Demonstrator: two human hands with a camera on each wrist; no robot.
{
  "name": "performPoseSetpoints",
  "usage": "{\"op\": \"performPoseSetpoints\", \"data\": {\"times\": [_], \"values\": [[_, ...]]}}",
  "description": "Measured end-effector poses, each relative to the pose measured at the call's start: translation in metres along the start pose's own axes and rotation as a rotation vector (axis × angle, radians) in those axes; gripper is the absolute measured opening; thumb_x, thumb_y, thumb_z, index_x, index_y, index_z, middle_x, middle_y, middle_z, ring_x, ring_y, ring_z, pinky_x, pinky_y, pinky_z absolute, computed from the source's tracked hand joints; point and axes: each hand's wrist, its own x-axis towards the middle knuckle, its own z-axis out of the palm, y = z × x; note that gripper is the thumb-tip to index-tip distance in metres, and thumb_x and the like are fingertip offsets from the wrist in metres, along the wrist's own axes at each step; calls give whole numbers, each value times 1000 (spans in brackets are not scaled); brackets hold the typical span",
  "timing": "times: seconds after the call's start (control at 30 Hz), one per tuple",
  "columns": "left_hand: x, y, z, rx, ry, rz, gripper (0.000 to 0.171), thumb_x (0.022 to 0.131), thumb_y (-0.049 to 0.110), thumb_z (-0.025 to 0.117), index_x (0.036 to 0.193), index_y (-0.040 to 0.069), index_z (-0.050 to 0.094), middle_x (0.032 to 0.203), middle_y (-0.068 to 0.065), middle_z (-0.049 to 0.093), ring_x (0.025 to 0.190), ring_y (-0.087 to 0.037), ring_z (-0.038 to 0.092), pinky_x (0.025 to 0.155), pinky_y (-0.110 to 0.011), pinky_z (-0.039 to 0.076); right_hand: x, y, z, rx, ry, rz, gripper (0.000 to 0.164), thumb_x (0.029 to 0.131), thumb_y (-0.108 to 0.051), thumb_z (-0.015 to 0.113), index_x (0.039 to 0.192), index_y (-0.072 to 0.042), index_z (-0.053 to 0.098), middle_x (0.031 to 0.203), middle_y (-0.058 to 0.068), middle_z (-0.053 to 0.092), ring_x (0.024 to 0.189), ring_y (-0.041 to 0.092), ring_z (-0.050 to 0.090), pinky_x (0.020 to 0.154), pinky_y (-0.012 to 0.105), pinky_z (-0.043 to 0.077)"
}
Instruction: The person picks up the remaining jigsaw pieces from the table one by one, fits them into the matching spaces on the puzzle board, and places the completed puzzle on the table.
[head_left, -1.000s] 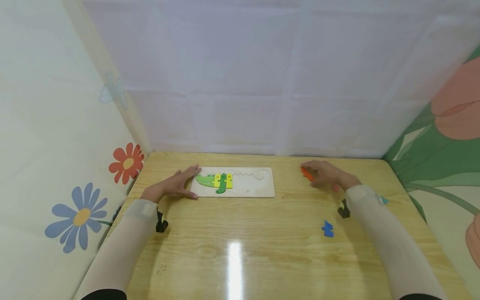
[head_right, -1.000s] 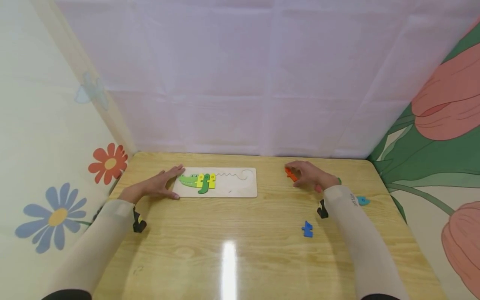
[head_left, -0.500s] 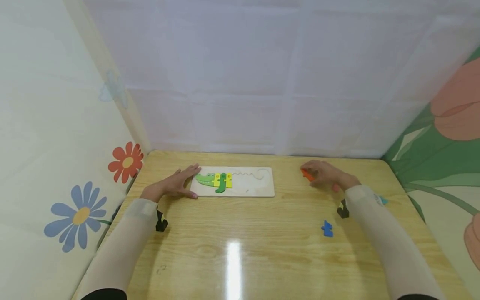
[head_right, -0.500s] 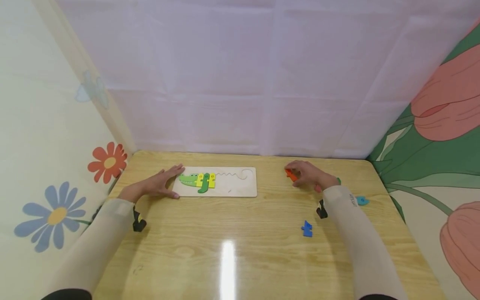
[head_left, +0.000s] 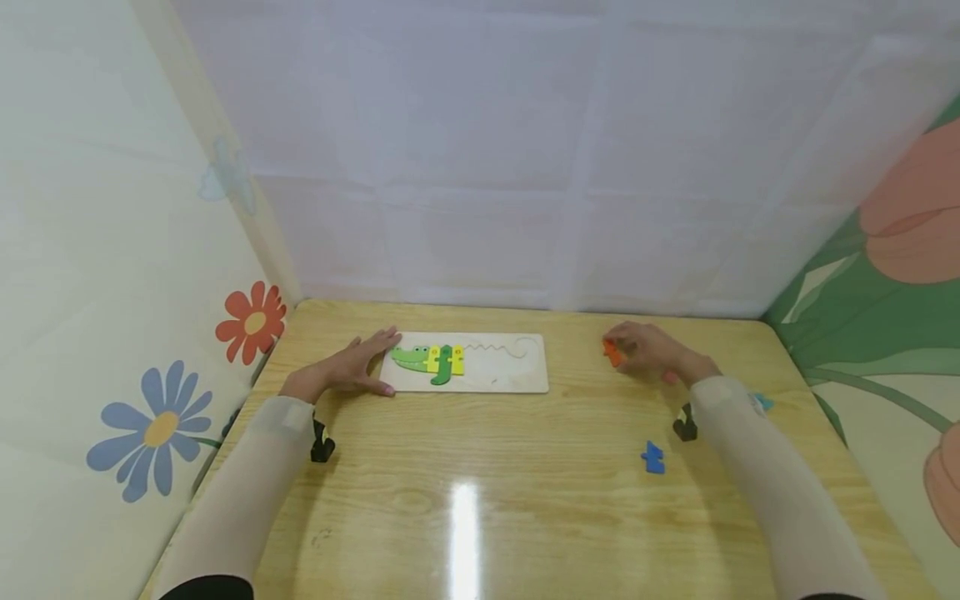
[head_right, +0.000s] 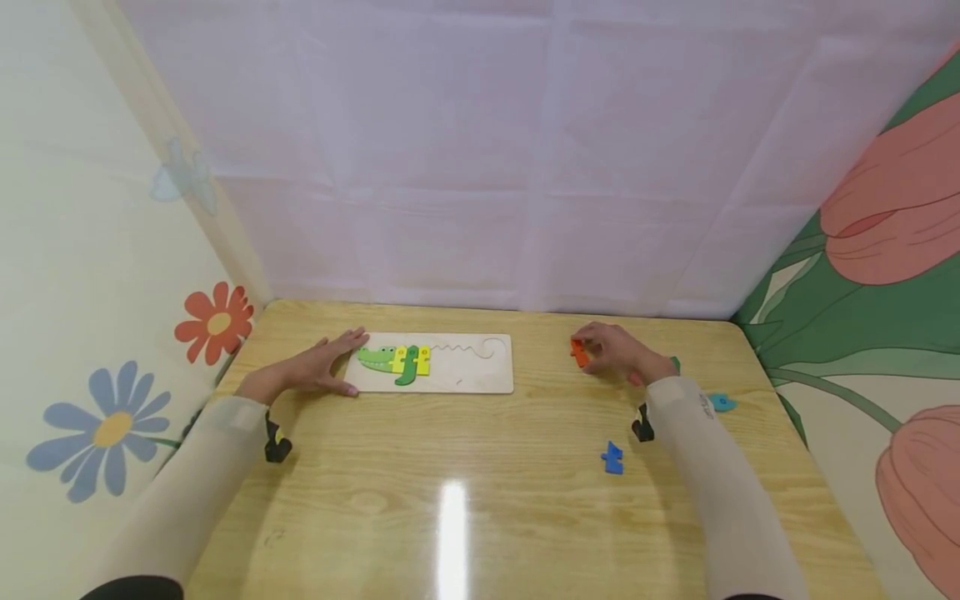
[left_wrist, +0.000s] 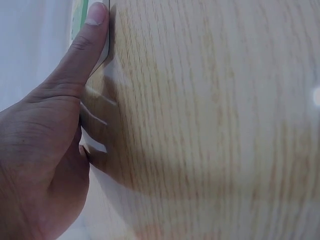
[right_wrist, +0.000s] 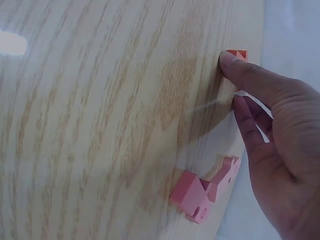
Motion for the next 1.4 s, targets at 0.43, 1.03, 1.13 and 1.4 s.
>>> {"op": "performPoseSetpoints", "data": {"times": [0.43,1.03,1.13,1.4], "values": [[0,0,-2,-8,-20,-18,113,90,45,85,168,-1,17,175,-28,3,161,-48,1,124,-73,-3,6,4,6,-76,42,32,65,81,-10,90,138,6,64,139,26,64,126,48,60,109,63,47],[0,2,0,-22,-28,-30,112,91,45,84,168,-1,17,175,-28,3,161,-49,0,124,-73,-4,11,4,8,-104,34,21,66,74,-13,92,133,5,68,130,24,67,116,43,63,104,60,51],[-1,2,0,-23,-24,-27,111,91,44,84,168,-1,17,175,-29,3,161,-50,0,123,-74,-4,11,3,9,-110,53,15,65,72,-14,93,130,5,70,127,23,68,115,42,64,104,60,51],[0,3,-3,-19,-27,-35,112,91,46,84,168,0,17,175,-27,3,161,-48,-1,124,-73,-4,11,2,11,-97,90,14,65,71,-17,95,127,5,71,124,22,70,114,42,65,103,59,51]]}}
